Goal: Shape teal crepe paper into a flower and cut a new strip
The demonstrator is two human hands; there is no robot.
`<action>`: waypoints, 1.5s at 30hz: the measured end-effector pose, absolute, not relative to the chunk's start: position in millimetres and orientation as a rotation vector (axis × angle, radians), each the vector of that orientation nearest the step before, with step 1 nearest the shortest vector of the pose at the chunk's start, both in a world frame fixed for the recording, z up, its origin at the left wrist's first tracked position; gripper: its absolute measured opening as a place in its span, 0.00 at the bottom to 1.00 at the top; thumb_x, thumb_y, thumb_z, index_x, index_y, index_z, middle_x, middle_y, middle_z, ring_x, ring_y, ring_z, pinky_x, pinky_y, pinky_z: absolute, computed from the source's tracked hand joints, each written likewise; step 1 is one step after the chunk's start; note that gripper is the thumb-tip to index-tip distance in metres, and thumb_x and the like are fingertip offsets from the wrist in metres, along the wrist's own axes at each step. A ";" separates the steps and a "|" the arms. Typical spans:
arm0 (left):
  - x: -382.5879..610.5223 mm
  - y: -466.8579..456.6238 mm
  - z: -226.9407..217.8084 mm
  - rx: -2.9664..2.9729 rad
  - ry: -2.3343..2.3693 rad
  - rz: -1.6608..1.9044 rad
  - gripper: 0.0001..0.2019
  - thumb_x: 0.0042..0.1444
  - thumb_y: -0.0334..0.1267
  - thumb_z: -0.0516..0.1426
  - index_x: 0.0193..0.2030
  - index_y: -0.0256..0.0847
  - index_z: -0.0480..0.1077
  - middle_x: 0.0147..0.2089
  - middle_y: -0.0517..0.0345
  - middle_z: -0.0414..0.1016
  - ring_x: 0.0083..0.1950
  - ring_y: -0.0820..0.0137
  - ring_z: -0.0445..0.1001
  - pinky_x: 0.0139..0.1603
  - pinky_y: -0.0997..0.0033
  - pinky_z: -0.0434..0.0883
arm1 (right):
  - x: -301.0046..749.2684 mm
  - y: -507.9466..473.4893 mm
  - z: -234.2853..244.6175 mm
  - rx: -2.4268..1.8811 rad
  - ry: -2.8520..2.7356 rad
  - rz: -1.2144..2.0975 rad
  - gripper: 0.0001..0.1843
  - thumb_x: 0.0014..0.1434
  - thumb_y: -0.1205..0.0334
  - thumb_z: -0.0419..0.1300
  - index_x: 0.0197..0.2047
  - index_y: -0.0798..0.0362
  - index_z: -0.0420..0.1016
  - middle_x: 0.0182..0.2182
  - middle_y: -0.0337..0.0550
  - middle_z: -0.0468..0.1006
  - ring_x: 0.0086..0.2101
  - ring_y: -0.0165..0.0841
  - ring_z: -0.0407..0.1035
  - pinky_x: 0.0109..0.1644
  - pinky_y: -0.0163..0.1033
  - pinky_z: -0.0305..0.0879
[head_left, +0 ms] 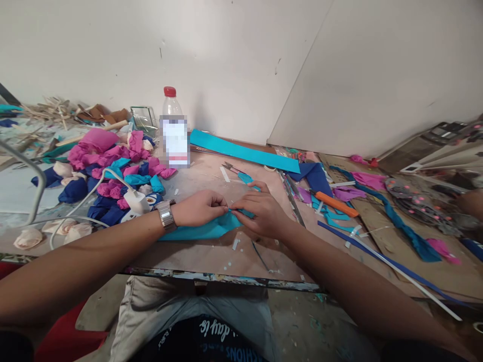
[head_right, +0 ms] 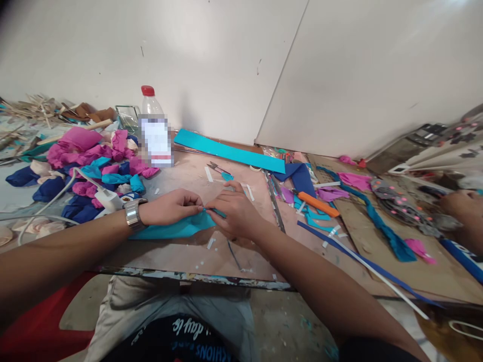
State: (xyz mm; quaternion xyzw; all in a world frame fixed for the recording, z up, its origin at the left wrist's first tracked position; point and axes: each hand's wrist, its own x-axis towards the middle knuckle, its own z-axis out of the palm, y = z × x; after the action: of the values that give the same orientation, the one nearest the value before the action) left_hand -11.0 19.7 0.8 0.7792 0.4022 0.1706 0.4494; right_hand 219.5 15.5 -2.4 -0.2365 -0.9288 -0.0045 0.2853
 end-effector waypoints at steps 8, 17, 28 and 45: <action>-9.5 16.0 0.6 1.971 0.957 0.527 0.11 0.61 0.41 0.56 0.33 0.37 0.74 0.28 0.62 0.71 0.30 0.73 0.66 0.33 0.73 0.61 | 218.5 14.5 -1.8 -0.672 -2.472 0.021 0.05 0.66 0.64 0.61 0.38 0.49 0.79 0.31 0.38 0.84 0.34 0.34 0.77 0.62 0.52 0.56; -5.4 1.4 6.2 2.402 1.159 0.580 0.10 0.63 0.37 0.55 0.39 0.40 0.78 0.35 0.56 0.82 0.35 0.67 0.75 0.37 0.68 0.61 | 218.2 16.6 -4.2 -0.752 -2.486 0.099 0.04 0.67 0.64 0.60 0.40 0.49 0.75 0.34 0.40 0.83 0.38 0.37 0.77 0.69 0.56 0.55; -3.2 -0.1 2.3 2.526 1.143 0.554 0.11 0.66 0.38 0.53 0.42 0.41 0.77 0.36 0.55 0.82 0.35 0.65 0.77 0.36 0.67 0.61 | 215.8 12.8 -2.8 -0.810 -2.527 0.147 0.05 0.67 0.65 0.55 0.39 0.49 0.70 0.35 0.42 0.79 0.41 0.39 0.73 0.71 0.59 0.49; -5.9 4.1 4.2 2.215 1.098 0.630 0.11 0.62 0.36 0.53 0.38 0.38 0.78 0.33 0.58 0.79 0.34 0.70 0.73 0.38 0.69 0.63 | 218.5 15.8 -2.3 -0.791 -2.468 0.128 0.03 0.67 0.63 0.57 0.39 0.49 0.72 0.34 0.40 0.81 0.39 0.38 0.74 0.67 0.56 0.50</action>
State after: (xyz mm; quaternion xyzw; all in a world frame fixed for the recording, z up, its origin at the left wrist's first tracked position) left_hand -5.9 4.1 4.2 0.8308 0.4116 0.2364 0.2908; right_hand 218.5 15.8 -2.3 -0.2934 -0.9158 0.0473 0.2701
